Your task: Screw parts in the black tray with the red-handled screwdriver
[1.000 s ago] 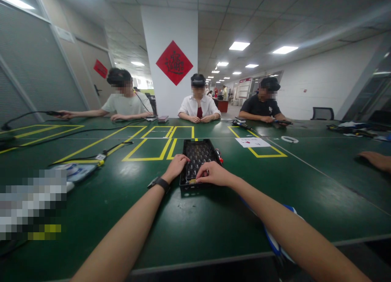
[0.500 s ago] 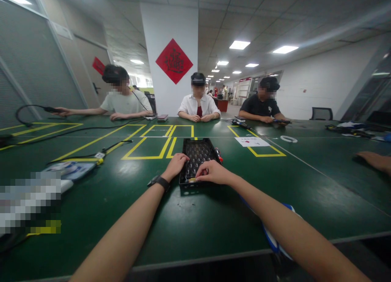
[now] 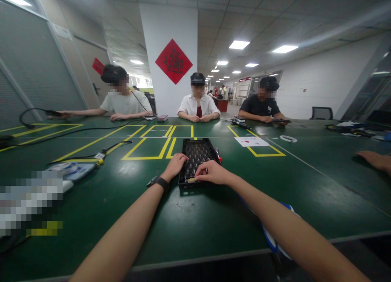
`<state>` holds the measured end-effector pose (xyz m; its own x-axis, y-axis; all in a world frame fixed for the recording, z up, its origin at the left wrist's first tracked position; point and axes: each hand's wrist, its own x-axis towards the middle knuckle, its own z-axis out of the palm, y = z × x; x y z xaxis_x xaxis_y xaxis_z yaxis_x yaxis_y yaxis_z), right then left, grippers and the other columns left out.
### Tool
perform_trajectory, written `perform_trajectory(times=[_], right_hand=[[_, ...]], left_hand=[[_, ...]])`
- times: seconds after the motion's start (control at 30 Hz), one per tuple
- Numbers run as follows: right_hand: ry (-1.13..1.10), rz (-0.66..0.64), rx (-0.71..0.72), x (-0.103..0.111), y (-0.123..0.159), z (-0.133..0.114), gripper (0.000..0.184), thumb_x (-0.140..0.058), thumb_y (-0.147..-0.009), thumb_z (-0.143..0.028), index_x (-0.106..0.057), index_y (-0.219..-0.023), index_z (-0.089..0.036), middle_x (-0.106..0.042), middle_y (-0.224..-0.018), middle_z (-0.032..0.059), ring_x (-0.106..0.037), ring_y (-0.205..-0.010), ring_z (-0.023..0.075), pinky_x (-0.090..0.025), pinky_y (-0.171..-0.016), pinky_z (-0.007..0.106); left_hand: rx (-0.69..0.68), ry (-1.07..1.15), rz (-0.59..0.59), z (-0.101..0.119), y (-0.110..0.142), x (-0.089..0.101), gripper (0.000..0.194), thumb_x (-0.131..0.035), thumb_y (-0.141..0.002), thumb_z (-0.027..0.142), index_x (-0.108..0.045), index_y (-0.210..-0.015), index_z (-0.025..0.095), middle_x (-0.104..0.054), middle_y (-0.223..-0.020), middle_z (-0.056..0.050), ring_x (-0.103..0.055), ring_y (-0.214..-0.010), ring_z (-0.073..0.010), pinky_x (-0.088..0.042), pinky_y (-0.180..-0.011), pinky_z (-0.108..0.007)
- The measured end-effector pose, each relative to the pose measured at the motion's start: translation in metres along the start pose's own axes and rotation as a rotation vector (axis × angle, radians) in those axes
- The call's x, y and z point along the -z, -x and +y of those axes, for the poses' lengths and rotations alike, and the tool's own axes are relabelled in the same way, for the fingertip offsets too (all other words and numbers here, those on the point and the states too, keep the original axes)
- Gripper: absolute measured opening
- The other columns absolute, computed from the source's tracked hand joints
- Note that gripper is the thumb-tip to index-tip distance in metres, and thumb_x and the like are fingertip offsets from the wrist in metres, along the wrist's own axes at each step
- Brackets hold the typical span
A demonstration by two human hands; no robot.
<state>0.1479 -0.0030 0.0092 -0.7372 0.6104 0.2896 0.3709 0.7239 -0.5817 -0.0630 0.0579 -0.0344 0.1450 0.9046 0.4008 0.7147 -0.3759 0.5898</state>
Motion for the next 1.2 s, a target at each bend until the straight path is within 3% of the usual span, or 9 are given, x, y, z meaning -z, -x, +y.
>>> perform_trajectory(times=[0.23, 1.2], right_hand=[[-0.066, 0.001, -0.053, -0.0017, -0.0007, 0.0010, 0.034, -0.064, -0.067, -0.038, -0.065, -0.090, -0.013, -0.064, -0.072, 0.0036, -0.053, -0.061, 0.0098, -0.041, -0.057, 0.021], [0.040, -0.022, 0.007, 0.0019, 0.0004, -0.0051, 0.026, -0.060, -0.072, -0.036, -0.069, -0.083, -0.014, -0.065, -0.072, 0.0037, -0.052, -0.060, 0.0093, -0.039, -0.058, 0.020]], left_hand=[[-0.019, -0.003, 0.009, -0.0011, -0.0008, -0.0001, 0.034, -0.031, -0.075, 0.021, -0.064, -0.077, 0.015, -0.063, -0.090, -0.005, -0.050, -0.094, -0.0186, -0.037, -0.088, -0.030], [-0.009, 0.003, 0.004, 0.0014, 0.0010, 0.0012, 0.034, -0.031, -0.076, 0.022, -0.064, -0.079, 0.015, -0.062, -0.092, -0.006, -0.050, -0.095, -0.0184, -0.037, -0.089, -0.031]])
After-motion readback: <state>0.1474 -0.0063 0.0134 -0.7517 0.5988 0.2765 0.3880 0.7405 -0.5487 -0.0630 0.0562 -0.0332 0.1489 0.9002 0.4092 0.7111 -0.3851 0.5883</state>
